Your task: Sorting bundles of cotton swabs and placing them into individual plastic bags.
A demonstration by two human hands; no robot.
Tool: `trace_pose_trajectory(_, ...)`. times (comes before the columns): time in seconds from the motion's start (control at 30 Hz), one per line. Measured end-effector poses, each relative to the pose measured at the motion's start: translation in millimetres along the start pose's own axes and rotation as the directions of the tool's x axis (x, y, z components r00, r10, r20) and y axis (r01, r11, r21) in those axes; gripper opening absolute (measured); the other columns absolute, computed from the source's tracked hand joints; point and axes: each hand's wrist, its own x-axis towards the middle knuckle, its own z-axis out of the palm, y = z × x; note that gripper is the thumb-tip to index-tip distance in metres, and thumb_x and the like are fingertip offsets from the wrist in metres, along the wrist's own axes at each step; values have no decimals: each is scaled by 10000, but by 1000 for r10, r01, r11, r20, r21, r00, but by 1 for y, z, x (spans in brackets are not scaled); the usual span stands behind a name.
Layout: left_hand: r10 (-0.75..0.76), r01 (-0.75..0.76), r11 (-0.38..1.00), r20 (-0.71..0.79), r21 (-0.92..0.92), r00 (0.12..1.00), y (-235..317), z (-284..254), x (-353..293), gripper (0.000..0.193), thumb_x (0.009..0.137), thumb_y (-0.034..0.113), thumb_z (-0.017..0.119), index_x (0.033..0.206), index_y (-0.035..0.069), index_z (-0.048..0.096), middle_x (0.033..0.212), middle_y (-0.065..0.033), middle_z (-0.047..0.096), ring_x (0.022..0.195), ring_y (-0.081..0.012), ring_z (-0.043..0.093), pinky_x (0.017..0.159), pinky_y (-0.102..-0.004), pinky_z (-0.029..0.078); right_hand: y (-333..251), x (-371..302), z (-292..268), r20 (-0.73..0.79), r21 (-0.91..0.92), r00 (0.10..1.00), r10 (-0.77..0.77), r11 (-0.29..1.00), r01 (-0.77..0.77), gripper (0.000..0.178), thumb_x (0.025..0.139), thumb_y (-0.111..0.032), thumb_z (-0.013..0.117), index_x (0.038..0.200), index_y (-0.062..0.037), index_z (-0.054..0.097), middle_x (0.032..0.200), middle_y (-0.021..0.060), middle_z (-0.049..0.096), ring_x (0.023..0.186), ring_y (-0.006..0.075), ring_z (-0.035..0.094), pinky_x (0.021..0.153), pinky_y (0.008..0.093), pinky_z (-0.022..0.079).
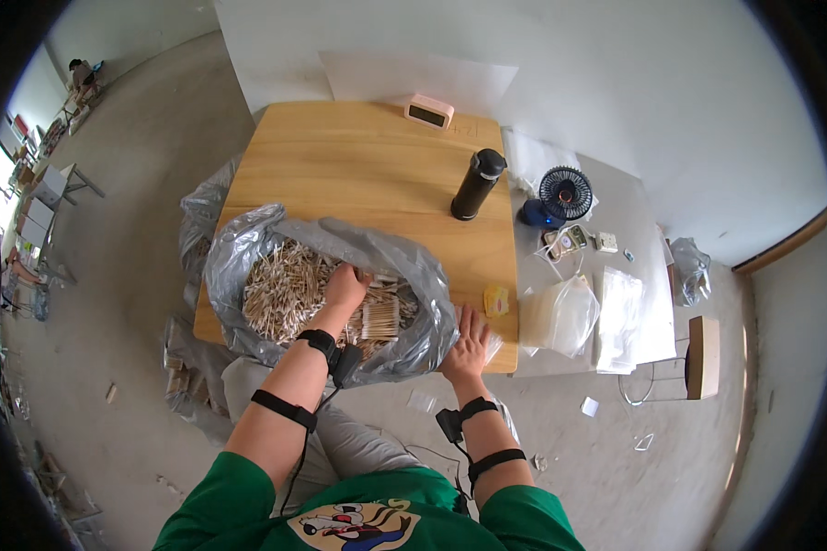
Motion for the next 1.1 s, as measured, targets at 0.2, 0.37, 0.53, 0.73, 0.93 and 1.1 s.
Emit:
trace_pose_trajectory(0.2, -162, 162, 974, 12, -160, 987, -6, -7, 1, 301, 766, 248, 668, 965, 26, 629, 943, -174, 654, 874, -337, 621, 737, -418, 492, -7, 2, -1, -22, 14, 1000, -13, 1000, 13, 665, 800, -336, 544, 1393, -138, 315, 1486, 126, 194, 1380, 303, 130, 1095, 499, 127)
trace_pose_trajectory(0.37, -275, 316, 803, 157, -505, 949, -10, -31, -26, 259, 761, 219, 658, 905, 4, 643, 815, -112, 645, 718, -212, 601, 629, -359, 449, 13, 3, 12, -5, 1, 1000, 0, 1000, 0, 728, 761, -394, 586, 1391, -141, 323, 1478, 114, 212, 1371, 300, 150, 1093, 475, 151)
trace_pose_trajectory(0.53, -218, 294, 533, 207, -793, 954, -36, -47, -62, 128, 792, 186, 646, 844, 71, 626, 651, 37, 497, 540, -76, 385, 474, -268, 276, 19, 12, -13, -323, 311, 945, 56, 949, 50, 442, 754, -48, 600, 1184, -16, 499, 1261, 181, 489, 1220, 348, 417, 1008, 399, 351)
trace_pose_trajectory(0.73, -109, 176, 602, 138, -779, 984, -33, -51, -98, 220, 800, 123, 665, 979, -2, 637, 829, -18, 625, 727, -89, 534, 660, -246, 421, -41, 6, -114, -574, 506, 798, 183, 845, 171, 261, 754, 1, 607, 1014, -14, 591, 982, 149, 601, 917, 317, 561, 822, 390, 444)
trace_pose_trajectory(0.93, 66, 59, 804, 188, -591, 980, 4, -71, -122, 291, 794, 104, 676, 1066, 16, 623, 886, -10, 639, 770, -86, 540, 698, -234, 438, -113, 23, -98, 30, 995, 999, 43, -99, -26, 144, 813, -64, 640, 933, 5, 601, 903, 66, 617, 713, 120, 542, 660, 262, 449)
trace_pose_trajectory(1.1, 102, 20, 743, 143, -669, 984, -20, -59, -123, 290, 789, 119, 683, 1050, 8, 622, 871, -17, 633, 753, -94, 541, 686, -235, 439, -119, 19, -88, 148, 988, 989, -15, 39, -147, 114, 824, -78, 640, 892, 5, 601, 850, 24, 606, 702, 82, 532, 616, 240, 442)
